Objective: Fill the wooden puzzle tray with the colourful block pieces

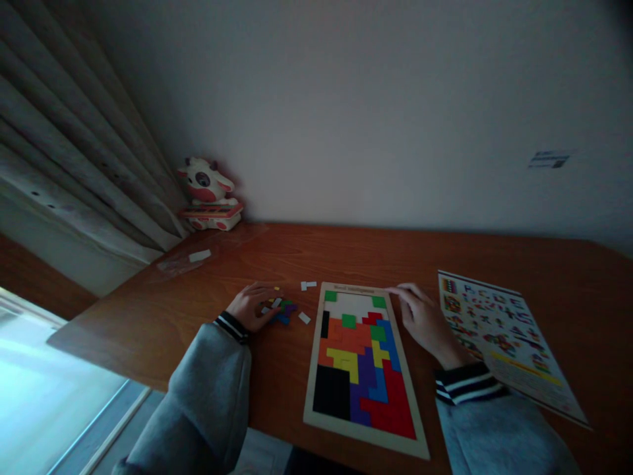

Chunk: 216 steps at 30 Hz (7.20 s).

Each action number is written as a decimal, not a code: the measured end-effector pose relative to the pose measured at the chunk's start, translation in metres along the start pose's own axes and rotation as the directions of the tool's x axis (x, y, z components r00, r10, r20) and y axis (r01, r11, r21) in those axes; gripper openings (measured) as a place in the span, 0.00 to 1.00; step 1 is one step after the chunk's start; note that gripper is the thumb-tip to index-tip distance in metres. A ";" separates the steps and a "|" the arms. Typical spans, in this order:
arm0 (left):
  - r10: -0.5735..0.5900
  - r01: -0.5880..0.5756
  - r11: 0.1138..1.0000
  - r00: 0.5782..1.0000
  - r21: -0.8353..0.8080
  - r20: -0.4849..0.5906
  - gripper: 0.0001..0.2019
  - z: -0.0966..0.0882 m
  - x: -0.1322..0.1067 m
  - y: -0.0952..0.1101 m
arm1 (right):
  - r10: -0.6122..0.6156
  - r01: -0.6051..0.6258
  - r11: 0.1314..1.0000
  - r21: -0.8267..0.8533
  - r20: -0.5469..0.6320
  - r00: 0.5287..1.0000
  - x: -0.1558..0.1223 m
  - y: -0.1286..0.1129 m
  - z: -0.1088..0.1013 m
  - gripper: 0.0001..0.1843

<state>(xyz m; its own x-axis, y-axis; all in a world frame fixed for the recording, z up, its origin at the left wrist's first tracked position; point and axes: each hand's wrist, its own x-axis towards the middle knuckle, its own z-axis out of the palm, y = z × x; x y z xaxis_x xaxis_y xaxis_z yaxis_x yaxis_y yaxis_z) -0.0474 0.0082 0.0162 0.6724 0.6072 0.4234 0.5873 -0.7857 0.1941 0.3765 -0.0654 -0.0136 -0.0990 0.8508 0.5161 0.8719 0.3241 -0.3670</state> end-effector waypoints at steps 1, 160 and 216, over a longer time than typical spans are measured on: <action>0.006 -0.006 1.000 1.000 -0.004 0.012 0.16 0.000 -0.002 0.000 | -0.003 0.003 1.000 0.005 -0.001 1.000 0.000 0.000 0.000 0.21; 0.388 -0.350 0.881 0.920 -0.318 0.063 0.15 0.063 0.079 0.100 | -0.112 0.072 0.976 0.206 0.190 0.975 0.004 -0.040 0.005 0.11; -0.120 0.137 0.986 0.979 0.091 -0.167 0.13 0.037 0.027 0.016 | 0.152 -0.137 0.980 0.146 -0.092 0.984 0.004 -0.022 0.011 0.15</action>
<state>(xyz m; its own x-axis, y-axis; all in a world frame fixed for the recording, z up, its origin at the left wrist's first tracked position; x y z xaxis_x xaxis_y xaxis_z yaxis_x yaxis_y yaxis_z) -0.0036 0.0162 -0.0020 0.5124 0.6691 0.5384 0.7122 -0.6813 0.1689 0.3519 -0.0646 -0.0124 0.0791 0.8482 0.5237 0.7978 0.2611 -0.5434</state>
